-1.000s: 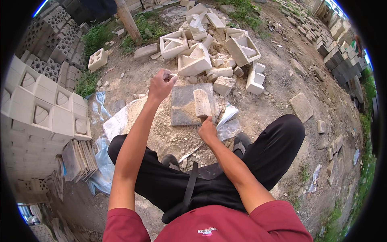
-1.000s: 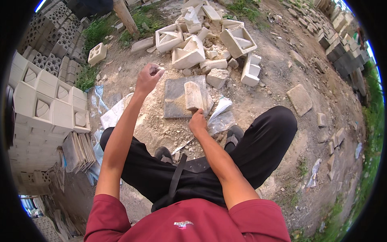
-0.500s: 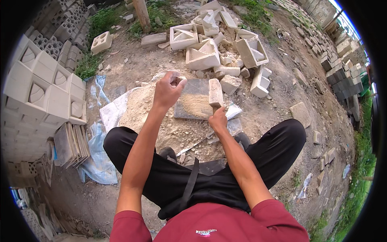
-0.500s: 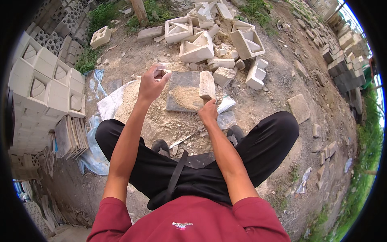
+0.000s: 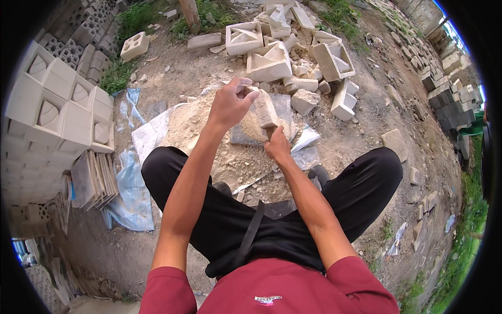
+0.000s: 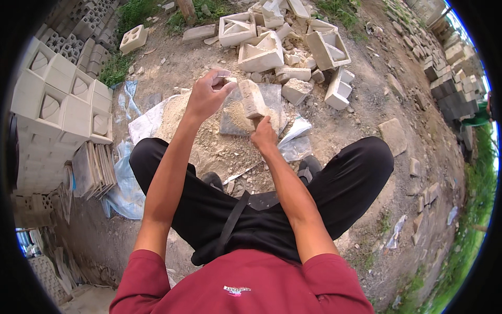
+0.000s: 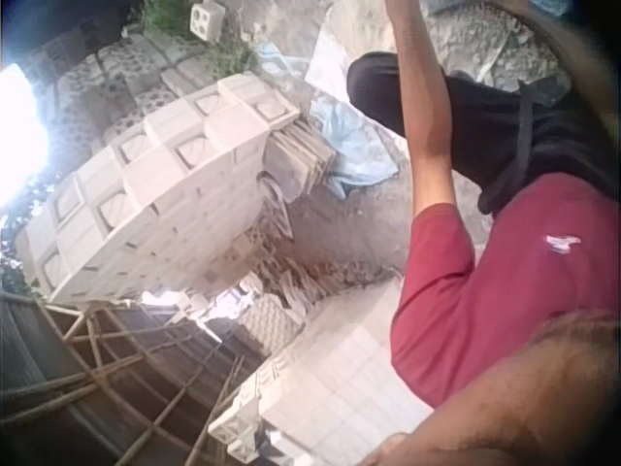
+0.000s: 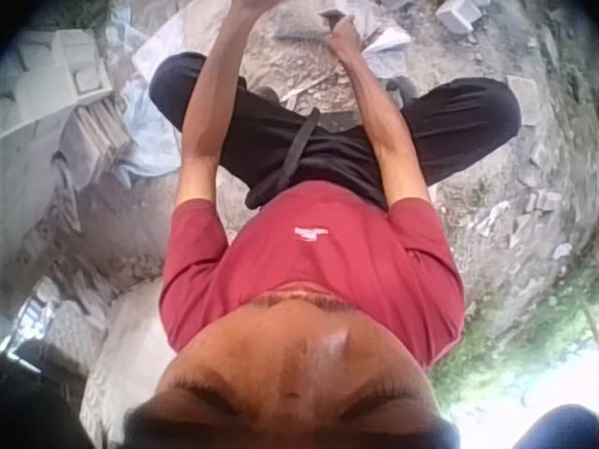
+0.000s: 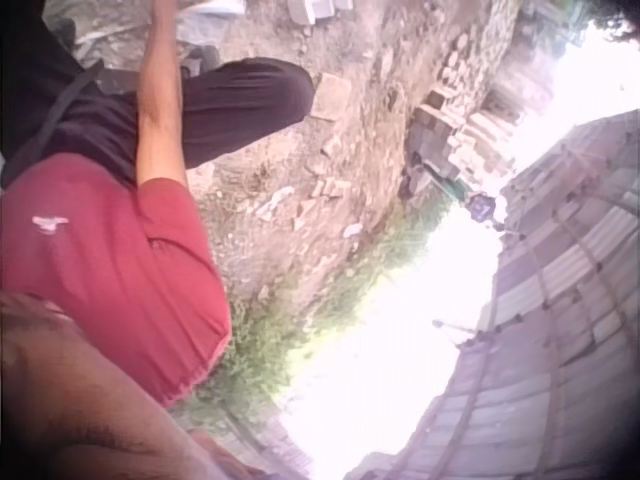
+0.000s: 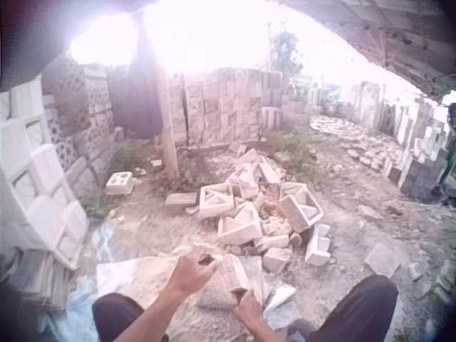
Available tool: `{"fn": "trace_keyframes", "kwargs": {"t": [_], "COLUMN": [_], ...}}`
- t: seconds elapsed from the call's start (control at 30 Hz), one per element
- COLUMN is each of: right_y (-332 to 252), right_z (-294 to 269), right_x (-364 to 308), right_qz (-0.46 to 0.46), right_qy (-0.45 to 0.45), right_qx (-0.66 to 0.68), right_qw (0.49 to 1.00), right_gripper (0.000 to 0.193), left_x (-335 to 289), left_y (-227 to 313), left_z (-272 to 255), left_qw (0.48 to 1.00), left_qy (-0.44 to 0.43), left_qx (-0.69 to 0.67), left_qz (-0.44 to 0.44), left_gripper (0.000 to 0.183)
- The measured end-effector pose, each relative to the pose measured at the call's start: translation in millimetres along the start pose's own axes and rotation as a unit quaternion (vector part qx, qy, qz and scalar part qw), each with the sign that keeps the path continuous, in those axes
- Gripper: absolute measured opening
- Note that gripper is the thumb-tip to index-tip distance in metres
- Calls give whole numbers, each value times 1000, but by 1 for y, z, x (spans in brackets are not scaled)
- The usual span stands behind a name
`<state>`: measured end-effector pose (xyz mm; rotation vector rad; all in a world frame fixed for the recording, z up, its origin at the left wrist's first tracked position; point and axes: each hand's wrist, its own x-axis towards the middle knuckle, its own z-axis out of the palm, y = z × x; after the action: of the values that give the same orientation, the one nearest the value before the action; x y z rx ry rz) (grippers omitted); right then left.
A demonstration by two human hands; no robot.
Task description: The person uses a small hand tool to chip away at and shape the edges of stone blocks while working outdoors.
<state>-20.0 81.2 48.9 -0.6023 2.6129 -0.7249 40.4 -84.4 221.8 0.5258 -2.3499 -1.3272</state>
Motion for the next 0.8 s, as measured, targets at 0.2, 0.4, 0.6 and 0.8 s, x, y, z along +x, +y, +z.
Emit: {"fn": "trace_keyframes", "kwargs": {"t": [0.2,0.4,0.6,0.8], "right_y": [42,-8,-15,33], "right_z": [3,39,15,-16], "right_x": [-13,-19,-3,-2], "right_qz": [73,52,-15,100], "right_qy": [31,-14,-45,49], "right_qx": [-14,-19,45,32], "right_qw": [997,998,998,993], "right_gripper": [51,56,55,57], "left_x": [-12,3,3,-15], "left_y": [-1,4,3,10], "left_z": [-12,-18,-11,-19], "left_qw": [1000,977,972,985], "left_qy": [5,-23,-10,12], "left_qx": [27,-188,-200,-161], "left_qz": [0,-94,-121,-61], "left_gripper": [34,29,30,30]}}
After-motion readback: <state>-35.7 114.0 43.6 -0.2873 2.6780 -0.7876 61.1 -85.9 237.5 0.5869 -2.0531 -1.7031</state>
